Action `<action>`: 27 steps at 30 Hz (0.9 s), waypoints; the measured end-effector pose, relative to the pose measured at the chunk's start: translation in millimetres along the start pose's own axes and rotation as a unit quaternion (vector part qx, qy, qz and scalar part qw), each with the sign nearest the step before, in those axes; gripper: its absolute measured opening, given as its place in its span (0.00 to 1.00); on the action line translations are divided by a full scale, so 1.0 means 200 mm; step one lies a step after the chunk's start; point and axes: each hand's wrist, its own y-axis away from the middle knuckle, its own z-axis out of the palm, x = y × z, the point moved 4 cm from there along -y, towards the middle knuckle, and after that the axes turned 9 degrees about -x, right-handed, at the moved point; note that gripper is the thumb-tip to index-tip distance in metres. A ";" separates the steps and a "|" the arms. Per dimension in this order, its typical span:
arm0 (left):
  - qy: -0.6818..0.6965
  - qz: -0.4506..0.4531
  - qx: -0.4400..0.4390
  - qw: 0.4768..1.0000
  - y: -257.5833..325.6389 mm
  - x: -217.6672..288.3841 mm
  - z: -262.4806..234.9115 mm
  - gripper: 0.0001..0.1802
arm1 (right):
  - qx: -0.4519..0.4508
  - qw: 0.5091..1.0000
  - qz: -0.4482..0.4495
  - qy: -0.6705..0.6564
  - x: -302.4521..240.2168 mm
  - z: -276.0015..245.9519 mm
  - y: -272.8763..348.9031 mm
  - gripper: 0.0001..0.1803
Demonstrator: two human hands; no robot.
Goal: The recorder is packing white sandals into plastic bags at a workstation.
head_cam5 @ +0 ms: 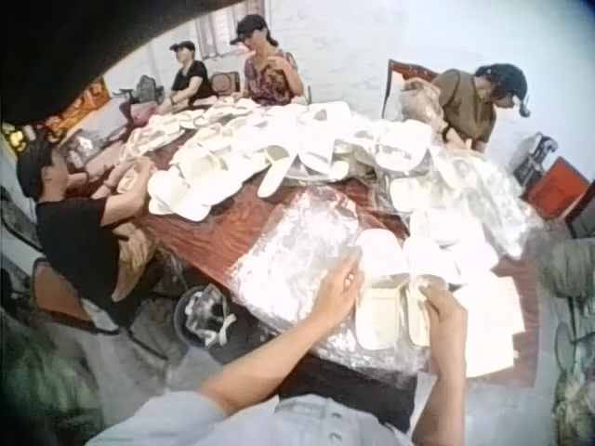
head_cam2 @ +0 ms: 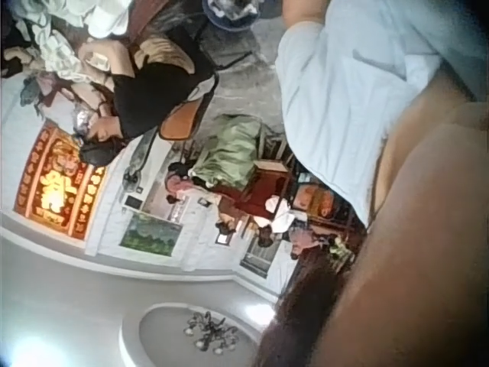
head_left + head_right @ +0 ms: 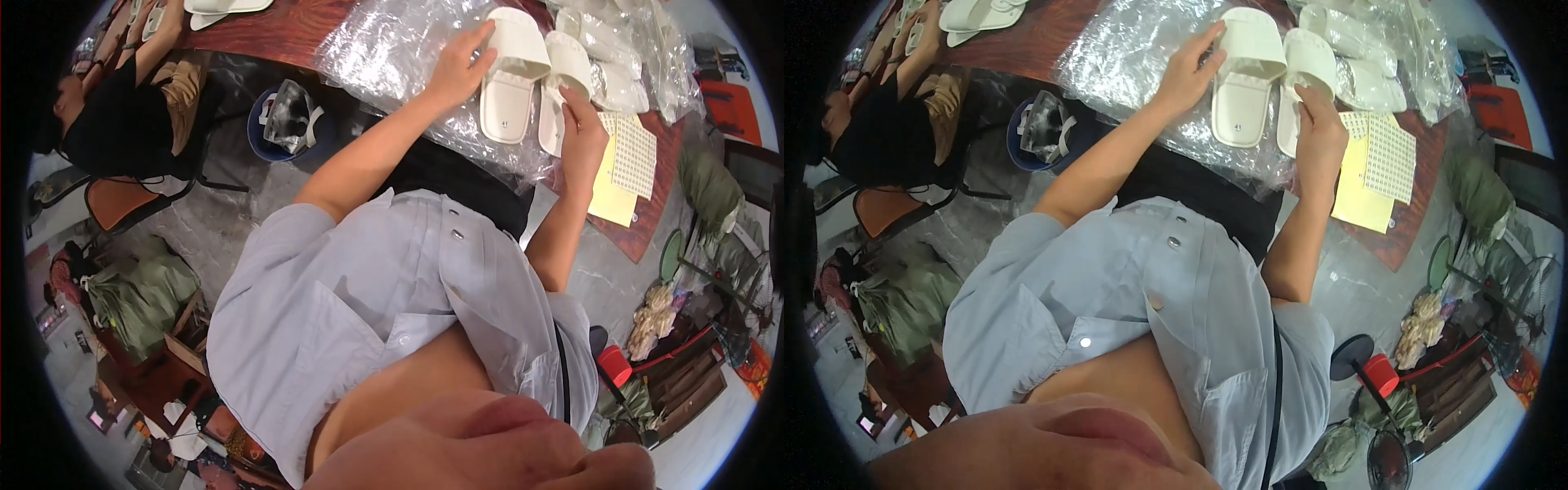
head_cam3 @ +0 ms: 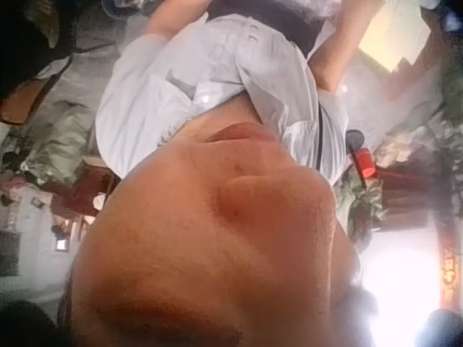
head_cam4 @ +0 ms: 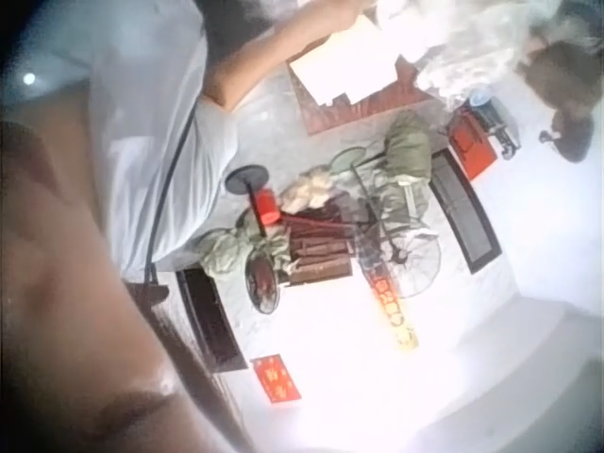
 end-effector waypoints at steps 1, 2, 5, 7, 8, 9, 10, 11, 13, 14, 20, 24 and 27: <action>0.000 0.003 -0.003 1.000 0.00 0.01 -0.01 0.27 | 0.030 1.000 -0.006 -0.002 0.01 -0.02 0.03 0.12; -0.001 0.006 -0.005 1.000 0.01 0.02 0.00 0.27 | 0.027 1.000 0.000 -0.003 0.02 -0.02 0.07 0.12; -0.042 0.038 -0.020 0.998 0.01 0.02 0.00 0.29 | 0.061 0.997 0.017 -0.035 -0.02 -0.06 0.15 0.08; -0.072 0.048 -0.037 0.996 0.01 0.03 0.01 0.30 | 0.032 0.997 0.007 -0.076 -0.06 -0.01 0.19 0.08; -0.083 0.049 -0.034 0.995 0.02 0.03 0.02 0.31 | 0.003 0.994 -0.007 -0.113 -0.09 0.02 0.20 0.07; -0.094 0.052 -0.033 0.994 0.01 0.04 0.02 0.32 | -0.028 0.991 -0.024 -0.132 -0.11 0.08 0.20 0.08; -0.096 0.054 -0.036 0.993 0.01 0.05 0.02 0.32 | -0.024 0.990 -0.023 -0.135 -0.11 0.12 0.20 0.08; -0.102 0.041 -0.040 0.993 0.01 0.05 0.03 0.33 | -0.054 0.992 -0.035 -0.112 -0.12 0.18 0.21 0.08; -0.110 0.035 -0.043 0.992 0.00 0.05 0.03 0.33 | -0.077 0.992 -0.050 -0.090 -0.13 0.25 0.19 0.08; -0.108 0.020 -0.054 0.993 -0.01 0.04 0.03 0.35 | -0.078 0.993 -0.044 -0.079 -0.12 0.27 0.19 0.07; -0.126 0.035 -0.033 0.991 0.02 0.02 0.00 0.40 | -0.067 0.991 -0.096 -0.066 -0.09 0.33 0.18 0.08; -0.106 0.016 -0.048 0.993 0.04 0.01 0.05 0.41 | -0.101 0.989 -0.060 -0.086 -0.03 0.34 0.19 0.08; -0.115 0.039 -0.042 0.992 0.05 -0.01 0.10 0.40 | -0.116 0.981 0.003 -0.156 0.02 0.33 0.21 0.07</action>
